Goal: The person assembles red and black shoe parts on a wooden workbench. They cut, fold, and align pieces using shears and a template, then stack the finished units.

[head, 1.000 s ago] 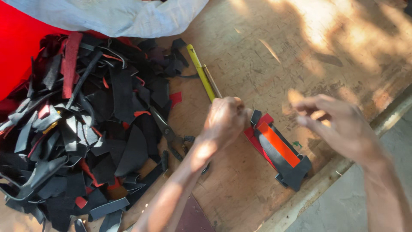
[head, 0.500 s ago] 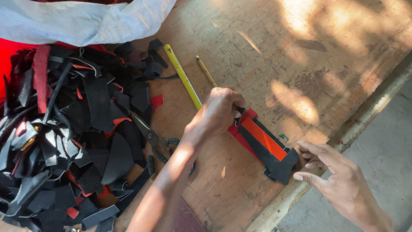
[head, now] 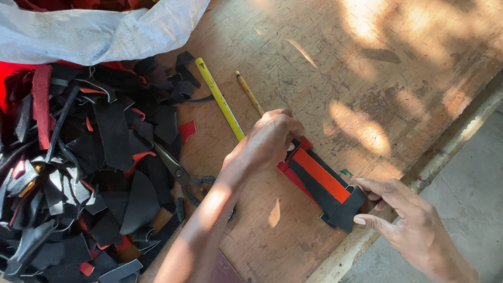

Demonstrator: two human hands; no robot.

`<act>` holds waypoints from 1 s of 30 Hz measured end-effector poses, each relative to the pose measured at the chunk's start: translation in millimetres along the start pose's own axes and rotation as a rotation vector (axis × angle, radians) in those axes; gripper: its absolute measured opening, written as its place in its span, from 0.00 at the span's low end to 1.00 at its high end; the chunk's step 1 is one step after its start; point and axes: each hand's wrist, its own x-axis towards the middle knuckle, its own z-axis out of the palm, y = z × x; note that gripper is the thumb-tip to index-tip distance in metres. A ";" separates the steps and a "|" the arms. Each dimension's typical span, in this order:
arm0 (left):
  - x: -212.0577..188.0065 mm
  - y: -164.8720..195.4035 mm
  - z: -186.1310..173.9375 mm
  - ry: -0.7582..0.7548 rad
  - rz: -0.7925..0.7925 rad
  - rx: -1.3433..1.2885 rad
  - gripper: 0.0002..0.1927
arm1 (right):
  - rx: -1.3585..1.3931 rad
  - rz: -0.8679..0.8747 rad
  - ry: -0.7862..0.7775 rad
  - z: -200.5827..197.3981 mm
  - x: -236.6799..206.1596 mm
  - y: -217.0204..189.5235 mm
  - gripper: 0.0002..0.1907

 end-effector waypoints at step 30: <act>16.8 27.9 -16.1 -0.311 -0.122 0.139 0.21 | -0.219 0.111 0.126 15.8 21.7 -57.4 0.26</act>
